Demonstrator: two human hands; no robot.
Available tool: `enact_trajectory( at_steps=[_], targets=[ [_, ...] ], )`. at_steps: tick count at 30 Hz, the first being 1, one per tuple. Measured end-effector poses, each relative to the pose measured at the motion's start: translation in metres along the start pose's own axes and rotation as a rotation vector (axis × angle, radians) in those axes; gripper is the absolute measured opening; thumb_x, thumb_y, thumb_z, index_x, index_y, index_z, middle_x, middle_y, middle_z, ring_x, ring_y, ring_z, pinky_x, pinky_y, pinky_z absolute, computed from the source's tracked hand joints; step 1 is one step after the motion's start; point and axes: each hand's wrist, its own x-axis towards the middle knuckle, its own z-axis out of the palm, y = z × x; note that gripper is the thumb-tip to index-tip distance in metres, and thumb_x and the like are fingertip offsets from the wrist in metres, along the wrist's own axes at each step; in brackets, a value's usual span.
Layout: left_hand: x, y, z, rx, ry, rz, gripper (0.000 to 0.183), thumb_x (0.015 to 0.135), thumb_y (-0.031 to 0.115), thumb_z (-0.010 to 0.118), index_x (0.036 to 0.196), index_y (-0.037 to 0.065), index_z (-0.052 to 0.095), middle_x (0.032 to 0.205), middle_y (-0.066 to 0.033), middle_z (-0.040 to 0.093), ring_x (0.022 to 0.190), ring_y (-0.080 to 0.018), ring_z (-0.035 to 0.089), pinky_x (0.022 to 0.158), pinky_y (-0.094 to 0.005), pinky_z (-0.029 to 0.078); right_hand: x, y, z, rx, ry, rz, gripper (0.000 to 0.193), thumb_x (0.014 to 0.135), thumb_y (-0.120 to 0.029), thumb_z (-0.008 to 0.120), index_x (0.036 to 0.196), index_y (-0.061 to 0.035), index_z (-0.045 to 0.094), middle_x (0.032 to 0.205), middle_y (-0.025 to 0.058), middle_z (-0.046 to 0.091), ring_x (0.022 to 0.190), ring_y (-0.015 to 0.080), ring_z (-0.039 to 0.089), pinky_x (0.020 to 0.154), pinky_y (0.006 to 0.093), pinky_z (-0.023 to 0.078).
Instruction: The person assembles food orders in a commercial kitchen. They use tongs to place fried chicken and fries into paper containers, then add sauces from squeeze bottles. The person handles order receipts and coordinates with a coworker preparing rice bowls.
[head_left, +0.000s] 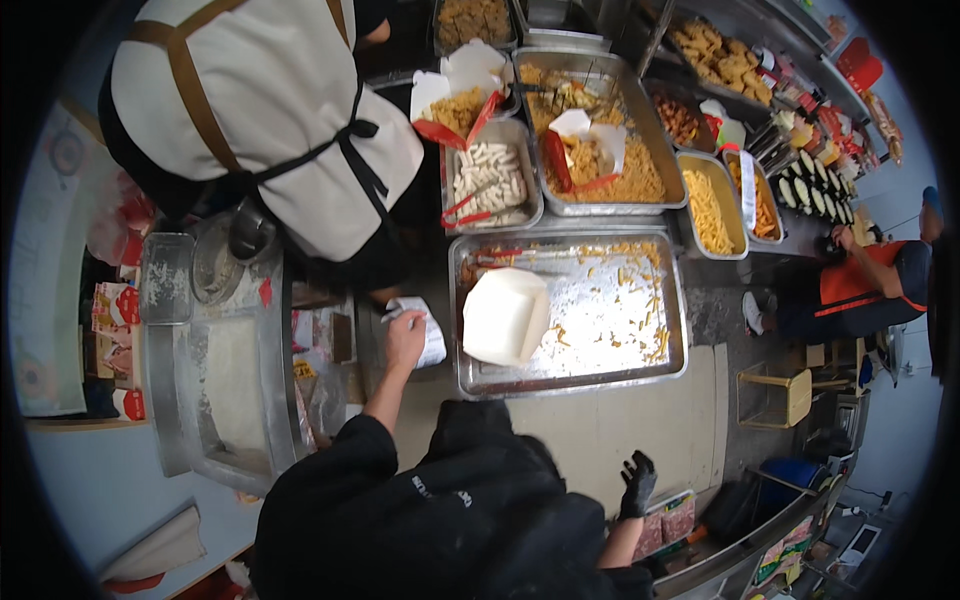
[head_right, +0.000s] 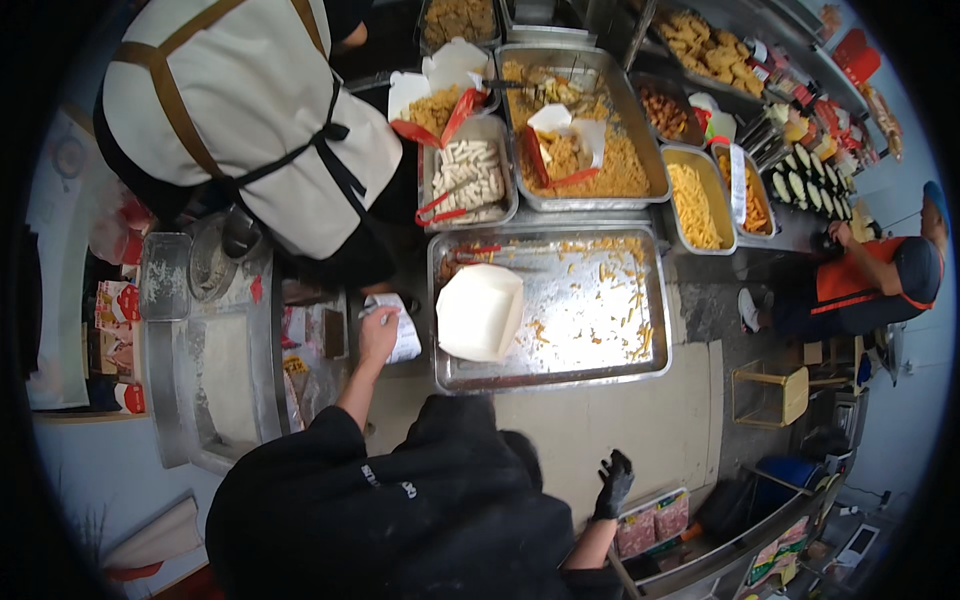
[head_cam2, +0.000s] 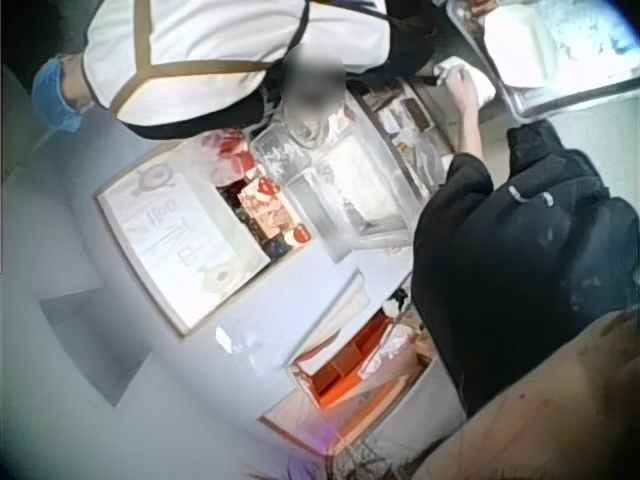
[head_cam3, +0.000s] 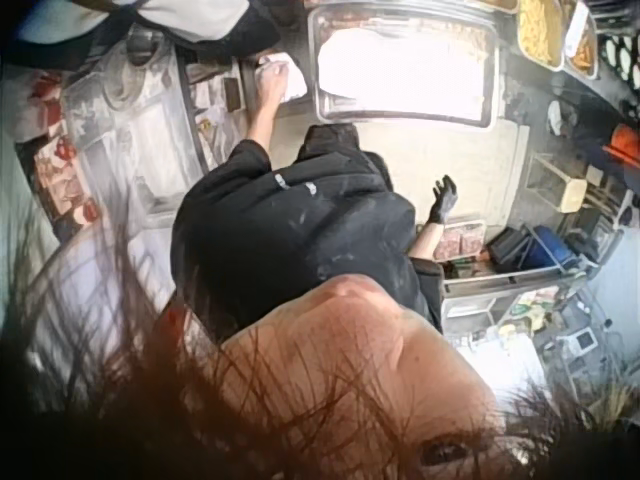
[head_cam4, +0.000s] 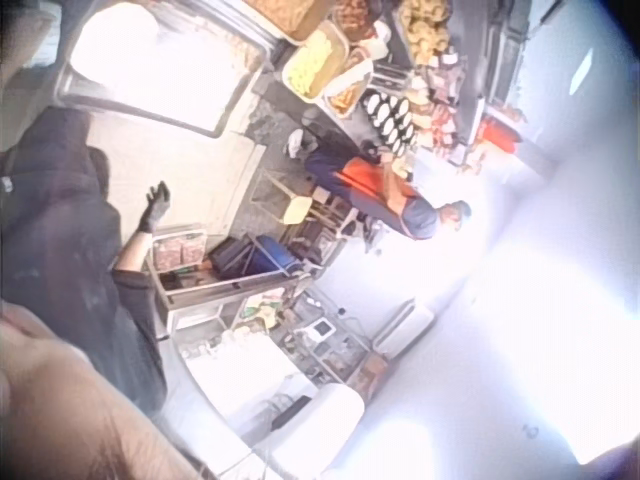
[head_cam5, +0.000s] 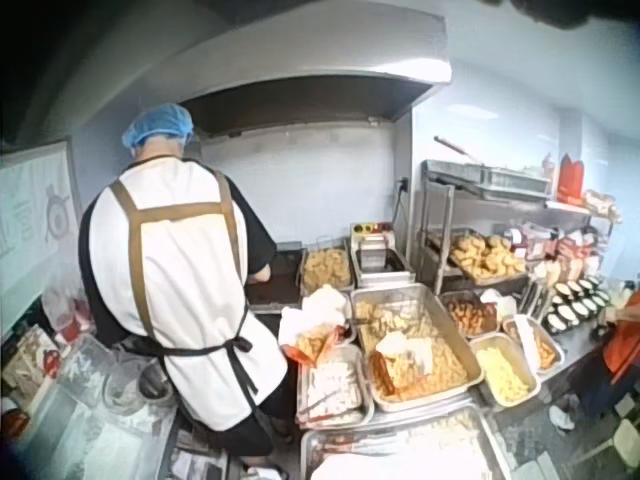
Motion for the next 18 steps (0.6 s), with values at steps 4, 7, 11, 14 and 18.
enact_trajectory(
  at_steps=[4, 7, 11, 14, 18],
  targets=[
    [-0.003, 0.032, -0.002, 0.041, 0.043, -0.032, 0.018, 0.087, 0.018, 0.061, 0.099, 0.012, 0.072, 0.090, -0.0209, 0.069, 0.087, -0.0372, 0.067, 0.076, -0.0408, 0.052, 0.021, -0.047, -0.001, -0.051, -0.025, 0.018, 0.035, 0.091, -0.029, 0.060, 0.122, -0.0129, 0.063, 0.117, 0.0058, 0.065, 0.099, 0.0237, 0.065, 0.081, 0.0372, 0.049],
    [-0.007, 0.057, -0.004, 0.047, 0.089, -0.031, 0.018, 0.087, 0.017, 0.061, 0.099, 0.011, 0.072, 0.090, -0.0207, 0.069, 0.086, -0.0375, 0.067, 0.075, -0.0406, 0.052, 0.048, -0.060, -0.002, -0.052, -0.078, 0.001, 0.034, 0.091, -0.028, 0.061, 0.121, -0.0130, 0.063, 0.114, 0.0044, 0.065, 0.099, 0.0231, 0.065, 0.080, 0.0367, 0.049],
    [-0.021, 0.082, -0.003, 0.061, 0.210, 0.029, 0.018, 0.088, 0.016, 0.060, 0.099, 0.008, 0.072, 0.088, -0.0218, 0.069, 0.084, -0.0372, 0.067, 0.074, -0.0390, 0.051, 0.094, -0.085, -0.003, -0.145, -0.181, -0.034, 0.033, 0.095, -0.026, 0.058, 0.123, -0.0089, 0.061, 0.114, 0.0070, 0.064, 0.096, 0.0236, 0.065, 0.077, 0.0368, 0.051],
    [-0.043, 0.108, 0.000, 0.024, 0.332, 0.022, 0.019, 0.088, 0.014, 0.060, 0.100, 0.007, 0.072, 0.085, -0.0220, 0.069, 0.080, -0.0329, 0.068, 0.073, -0.0367, 0.051, 0.136, -0.112, -0.010, -0.157, -0.267, -0.106, 0.034, 0.095, -0.025, 0.058, 0.124, -0.0077, 0.061, 0.114, 0.0074, 0.064, 0.095, 0.0233, 0.065, 0.076, 0.0365, 0.051],
    [-0.085, 0.188, 0.019, -0.156, 0.375, -0.053, 0.020, 0.089, 0.011, 0.058, 0.101, 0.003, 0.072, 0.086, -0.0189, 0.071, 0.077, -0.0256, 0.069, 0.072, -0.0344, 0.052, 0.202, -0.155, -0.031, -0.155, -0.341, -0.150, 0.033, 0.096, -0.024, 0.057, 0.124, -0.0079, 0.062, 0.112, 0.0068, 0.065, 0.094, 0.0213, 0.064, 0.076, 0.0355, 0.051]
  ],
)
